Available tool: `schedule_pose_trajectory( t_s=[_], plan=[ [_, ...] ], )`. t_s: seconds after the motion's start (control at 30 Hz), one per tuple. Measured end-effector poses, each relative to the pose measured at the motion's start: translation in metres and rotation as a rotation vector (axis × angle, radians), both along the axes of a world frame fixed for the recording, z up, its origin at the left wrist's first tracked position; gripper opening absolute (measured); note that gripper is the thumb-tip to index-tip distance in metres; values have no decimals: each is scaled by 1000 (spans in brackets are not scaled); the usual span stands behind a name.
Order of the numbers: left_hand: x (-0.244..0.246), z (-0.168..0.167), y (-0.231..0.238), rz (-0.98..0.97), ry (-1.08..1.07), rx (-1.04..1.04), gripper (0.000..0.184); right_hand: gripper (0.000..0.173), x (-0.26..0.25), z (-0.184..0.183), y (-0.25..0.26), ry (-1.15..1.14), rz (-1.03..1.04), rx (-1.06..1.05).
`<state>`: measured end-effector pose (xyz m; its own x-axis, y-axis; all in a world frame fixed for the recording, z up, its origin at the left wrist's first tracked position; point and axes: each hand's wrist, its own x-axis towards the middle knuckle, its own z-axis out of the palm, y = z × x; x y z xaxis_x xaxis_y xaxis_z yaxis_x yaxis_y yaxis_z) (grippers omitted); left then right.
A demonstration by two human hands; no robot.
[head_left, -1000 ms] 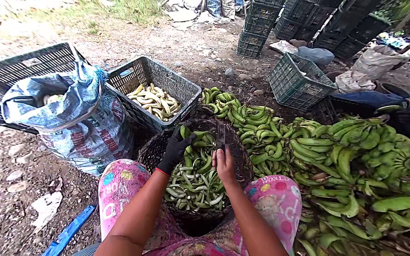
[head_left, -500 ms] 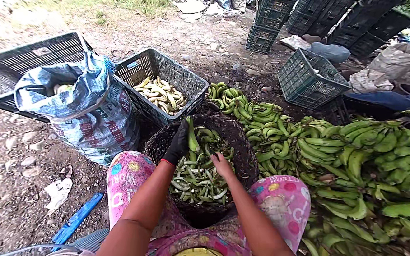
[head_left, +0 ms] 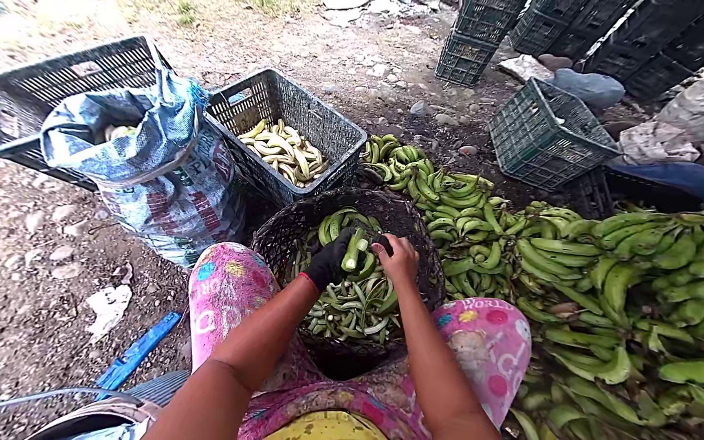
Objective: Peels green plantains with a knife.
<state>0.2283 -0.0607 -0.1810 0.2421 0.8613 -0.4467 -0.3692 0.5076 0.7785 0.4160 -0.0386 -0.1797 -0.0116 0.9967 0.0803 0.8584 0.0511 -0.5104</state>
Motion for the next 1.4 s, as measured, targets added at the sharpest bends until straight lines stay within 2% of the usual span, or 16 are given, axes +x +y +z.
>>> schedule_pose_trajectory(
  t_s=[0.1,0.17,0.23,0.33,0.43,0.53,0.63,0.7,0.83,0.9,0.93,1.03,1.13,1.23,1.33,1.4],
  plan=[
    [2,-4,-16,43,-57,-42,64,55,12,15,12,124,-223,-75],
    [-6,-4,-16,166,-72,81,58,57,11,27,10,189,-169,-143],
    [-19,-5,-8,331,98,279,54,58,-4,26,-6,224,-28,-200],
    [-36,-1,1,607,548,513,61,58,-36,19,-46,199,148,-172],
    [-42,1,8,820,669,566,63,60,-56,15,-68,144,208,-15],
    [-35,-1,-2,574,605,554,54,62,-45,9,-47,101,181,34],
    [-26,-4,-7,55,191,320,49,57,-20,8,-16,63,74,-68],
    [-24,-6,-5,-166,40,196,55,56,-9,9,-8,20,-9,-134],
    [-27,7,-4,-292,293,320,47,56,-7,11,-11,65,-103,-189],
    [-29,6,-5,-424,428,397,52,56,6,10,-3,133,-197,-210],
    [-29,3,-6,-408,453,412,55,56,15,10,3,151,-233,-201],
    [-27,-9,-5,-34,325,368,55,55,22,14,4,186,-159,-159],
    [-18,-8,5,467,62,200,63,54,-12,6,-22,159,46,-79],
    [-21,-10,16,821,-394,91,64,56,-53,-5,-58,103,175,146],
    [-31,-13,16,927,-632,89,65,57,-71,-6,-69,46,194,265],
    [-31,-15,14,807,-633,186,63,58,-67,4,-60,63,182,167]
  ],
)
